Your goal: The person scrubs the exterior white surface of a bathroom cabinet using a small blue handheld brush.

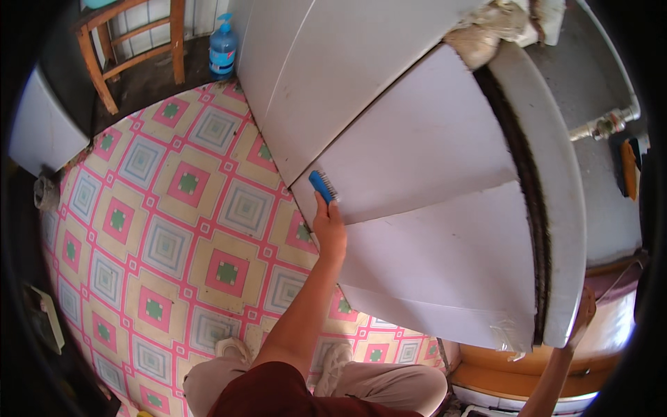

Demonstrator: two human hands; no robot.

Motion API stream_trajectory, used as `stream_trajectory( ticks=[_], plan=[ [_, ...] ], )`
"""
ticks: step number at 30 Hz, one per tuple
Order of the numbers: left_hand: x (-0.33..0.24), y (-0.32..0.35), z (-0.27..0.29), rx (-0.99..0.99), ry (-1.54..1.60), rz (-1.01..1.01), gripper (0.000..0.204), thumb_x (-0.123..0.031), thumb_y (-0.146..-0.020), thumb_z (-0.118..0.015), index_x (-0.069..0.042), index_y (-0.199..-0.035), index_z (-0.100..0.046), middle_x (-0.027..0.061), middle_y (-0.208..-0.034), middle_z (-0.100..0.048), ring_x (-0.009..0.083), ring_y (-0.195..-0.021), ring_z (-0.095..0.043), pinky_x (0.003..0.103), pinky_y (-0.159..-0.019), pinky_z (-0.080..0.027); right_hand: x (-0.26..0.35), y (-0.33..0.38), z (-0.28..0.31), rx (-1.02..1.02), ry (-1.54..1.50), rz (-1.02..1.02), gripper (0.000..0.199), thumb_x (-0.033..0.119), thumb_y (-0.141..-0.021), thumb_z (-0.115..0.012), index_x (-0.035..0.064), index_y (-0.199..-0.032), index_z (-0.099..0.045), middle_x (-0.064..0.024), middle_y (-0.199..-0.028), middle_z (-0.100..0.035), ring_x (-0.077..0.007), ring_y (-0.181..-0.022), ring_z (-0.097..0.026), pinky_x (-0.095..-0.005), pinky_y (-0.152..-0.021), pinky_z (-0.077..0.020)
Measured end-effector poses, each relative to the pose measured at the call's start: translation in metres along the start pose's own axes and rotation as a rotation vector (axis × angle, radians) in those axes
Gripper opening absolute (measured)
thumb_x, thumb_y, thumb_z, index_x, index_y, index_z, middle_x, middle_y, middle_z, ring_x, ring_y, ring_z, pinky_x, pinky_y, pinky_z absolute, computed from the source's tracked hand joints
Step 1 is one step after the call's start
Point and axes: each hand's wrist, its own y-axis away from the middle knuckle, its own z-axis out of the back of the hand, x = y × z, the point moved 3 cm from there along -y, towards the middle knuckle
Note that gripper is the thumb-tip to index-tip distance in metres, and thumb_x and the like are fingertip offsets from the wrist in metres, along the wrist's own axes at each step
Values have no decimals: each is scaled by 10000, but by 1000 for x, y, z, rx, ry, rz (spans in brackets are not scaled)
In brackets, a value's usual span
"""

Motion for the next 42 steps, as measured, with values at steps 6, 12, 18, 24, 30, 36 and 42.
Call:
stream_trajectory(
  ticks=[6, 12, 18, 24, 30, 36, 42],
  plan=[
    [-121, 55, -55, 130, -153, -435, 528, -180, -946, -459, -15, -1409, -269, -20, -750, -471, 61, -638, -399, 193, -591, -365, 0, 0, -16, 63, -362, -193, 181, 106, -923, -465, -9, -934, -605, 61, -511, -315, -46, -489, -315, -202, -691, -403],
    [-205, 91, -92, 232, -226, -723, 528, -187, -930, -479, -28, -1399, -296, 120, -792, -531, 219, -700, -527, 331, -662, -448, 11, -1, -21, 107, -290, -157, 188, 122, -920, -478, 0, -926, -620, 46, -477, -370, -43, -484, -369, -263, -799, -405],
    [-195, 149, -105, 231, -252, -871, 522, -141, -929, -496, -35, -1400, -300, 88, -756, -495, 171, -678, -487, 276, -648, -432, 7, -1, -23, 102, -268, -117, 199, 136, -916, -485, -3, -954, -621, 41, -480, -398, -48, -486, -408, -267, -786, -413],
    [-166, 199, -98, 160, -275, -974, 520, -122, -919, -504, -17, -1391, -312, 102, -769, -488, 204, -667, -491, 301, -630, -430, 24, -2, -25, 108, -288, -100, 211, 142, -891, -529, -27, -950, -640, 12, -468, -447, -64, -479, -453, -232, -728, -411],
    [-132, 288, -84, 409, -122, -812, 530, -53, -897, -492, 42, -1379, -294, 112, -800, -492, 191, -682, -481, 289, -634, -420, 31, 4, -29, 102, -320, -169, 232, 166, -886, -530, -25, -952, -643, 26, -483, -445, -55, -496, -431, -224, -714, -400],
    [-153, 336, -97, 557, -233, -1082, 544, -20, -860, -546, 49, -1357, -338, 104, -794, -490, 206, -673, -469, 298, -619, -416, 25, 4, -26, 125, -392, -103, 216, 166, -881, -537, -7, -935, -656, 6, -515, -484, -55, -475, -459, -202, -493, -353],
    [-207, 270, -124, 288, -310, -1015, 541, -89, -915, -491, -45, -1413, -285, 128, -797, -515, 209, -701, -513, 329, -659, -439, 30, 6, -23, 127, -446, -105, 215, 169, -878, -533, -2, -915, -658, 4, -605, -521, -57, -497, -461, -214, -506, -391]
  ],
)
